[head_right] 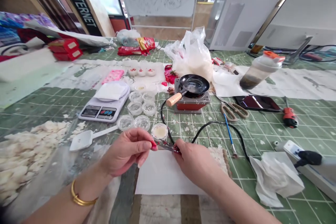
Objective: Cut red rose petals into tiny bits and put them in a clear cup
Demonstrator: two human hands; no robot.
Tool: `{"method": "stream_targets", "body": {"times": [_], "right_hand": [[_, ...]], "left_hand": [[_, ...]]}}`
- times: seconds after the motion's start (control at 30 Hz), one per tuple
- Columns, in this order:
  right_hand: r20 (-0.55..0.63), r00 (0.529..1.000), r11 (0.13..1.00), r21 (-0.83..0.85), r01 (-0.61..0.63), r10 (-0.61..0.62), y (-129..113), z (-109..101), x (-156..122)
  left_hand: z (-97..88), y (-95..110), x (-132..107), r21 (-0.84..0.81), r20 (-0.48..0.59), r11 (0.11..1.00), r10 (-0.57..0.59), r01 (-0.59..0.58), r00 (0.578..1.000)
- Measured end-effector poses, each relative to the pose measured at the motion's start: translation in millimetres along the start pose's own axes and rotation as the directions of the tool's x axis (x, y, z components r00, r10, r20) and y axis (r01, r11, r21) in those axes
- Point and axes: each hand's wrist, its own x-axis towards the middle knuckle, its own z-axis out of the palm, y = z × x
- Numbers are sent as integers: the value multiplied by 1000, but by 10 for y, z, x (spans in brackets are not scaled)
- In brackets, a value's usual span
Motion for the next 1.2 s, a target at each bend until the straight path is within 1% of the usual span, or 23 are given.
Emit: {"method": "stream_targets", "body": {"times": [0.07, 0.13, 0.23, 0.3, 0.4, 0.47, 0.57, 0.73, 0.8, 1.0, 1.2], "right_hand": [[-42, 999, 998, 69, -9, 12, -7, -43, -30], [-102, 995, 984, 175, 15, 4, -7, -109, -77], [-205, 973, 928, 331, 170, -105, -6, -174, -135], [-262, 943, 874, 384, 296, -204, -9, -154, -144], [-330, 889, 818, 379, 433, -317, -14, -55, -132], [-355, 860, 802, 347, 486, -368, -10, 7, -128], [-349, 846, 796, 322, 512, -403, 4, 40, -143], [-304, 845, 797, 303, 523, -440, 2, 25, -160], [-296, 843, 795, 298, 528, -449, -13, 33, -156], [-235, 875, 817, 321, 480, -422, -56, 57, -167], [-193, 877, 819, 315, 480, -440, -46, 90, -187]], "left_hand": [[-6, -1, -8, -40, 31, 999, -24, 25, 999], [-14, -2, -16, -73, 48, 996, -44, 47, 998], [-27, -16, -24, -116, 60, 991, -61, 68, 996], [-33, -36, -29, -137, 77, 988, -59, 70, 995], [-29, -73, -38, -134, 117, 989, -45, 60, 992], [-16, -95, -47, -123, 142, 991, -37, 54, 989], [6, -115, -54, -113, 144, 992, -46, 63, 988], [6, -139, -37, -79, 120, 989, -112, 122, 986], [-1, -150, -33, -58, 117, 990, -121, 128, 986], [3, -154, -49, -54, 120, 991, -116, 123, 986], [-4, -148, -64, -41, 174, 991, -117, 126, 978]]}}
